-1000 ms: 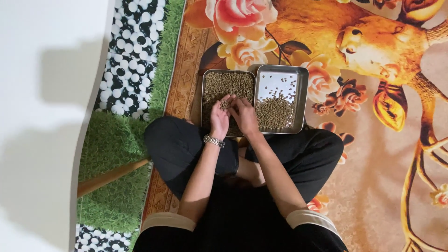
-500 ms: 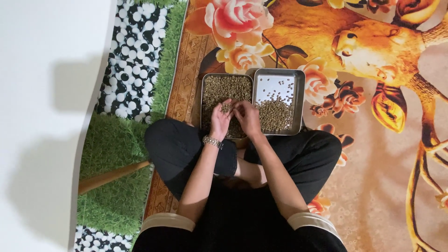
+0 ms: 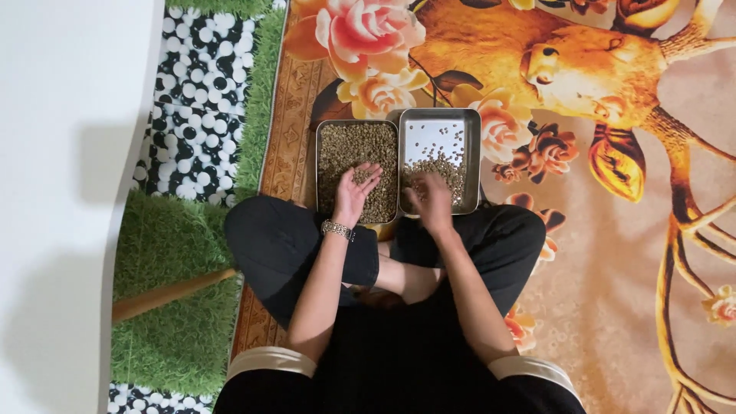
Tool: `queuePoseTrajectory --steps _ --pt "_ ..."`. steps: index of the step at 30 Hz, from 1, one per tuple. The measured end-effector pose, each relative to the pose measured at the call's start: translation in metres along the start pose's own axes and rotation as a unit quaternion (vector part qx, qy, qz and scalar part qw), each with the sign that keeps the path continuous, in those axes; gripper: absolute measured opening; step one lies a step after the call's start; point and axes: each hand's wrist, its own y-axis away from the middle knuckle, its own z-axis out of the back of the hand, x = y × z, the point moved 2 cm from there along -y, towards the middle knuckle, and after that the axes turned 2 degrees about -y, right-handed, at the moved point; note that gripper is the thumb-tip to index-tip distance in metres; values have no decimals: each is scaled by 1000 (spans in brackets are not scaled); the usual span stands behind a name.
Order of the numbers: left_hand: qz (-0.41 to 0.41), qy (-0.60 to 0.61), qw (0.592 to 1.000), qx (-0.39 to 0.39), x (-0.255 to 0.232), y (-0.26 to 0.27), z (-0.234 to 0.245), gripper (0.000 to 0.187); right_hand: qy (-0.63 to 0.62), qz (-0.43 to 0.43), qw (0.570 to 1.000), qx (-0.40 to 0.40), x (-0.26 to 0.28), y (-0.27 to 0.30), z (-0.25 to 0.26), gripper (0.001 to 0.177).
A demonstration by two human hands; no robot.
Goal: A person sits on a rug and manually sorts green coffee beans between two metal trays, picking out specific beans by hand.
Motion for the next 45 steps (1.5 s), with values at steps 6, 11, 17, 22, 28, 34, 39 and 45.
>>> queuePoseTrajectory --steps 6,11,17,22,28,34,39,45 --pt "7 -32 999 -38 8 -2 13 44 10 89 990 111 61 -34 -49 34" --pt "6 -58 997 -57 17 -11 29 42 69 65 979 181 64 -37 -64 19" --pt "10 -30 996 -82 20 -12 29 38 115 83 974 179 64 -40 -73 24" --pt "3 -20 996 -90 18 -11 24 35 126 90 970 189 74 -42 -78 22" --pt "9 -14 997 -77 14 -5 16 37 38 36 983 175 71 -40 -73 14" --pt "4 9 998 -60 0 7 -6 39 -116 -34 988 93 42 -37 -69 12" --pt "1 2 1000 -9 -4 9 -12 45 -177 -94 980 13 2 -23 -39 17" --pt "-7 -21 1000 4 -2 6 -10 47 -120 -83 986 -84 -27 -8 -30 25"
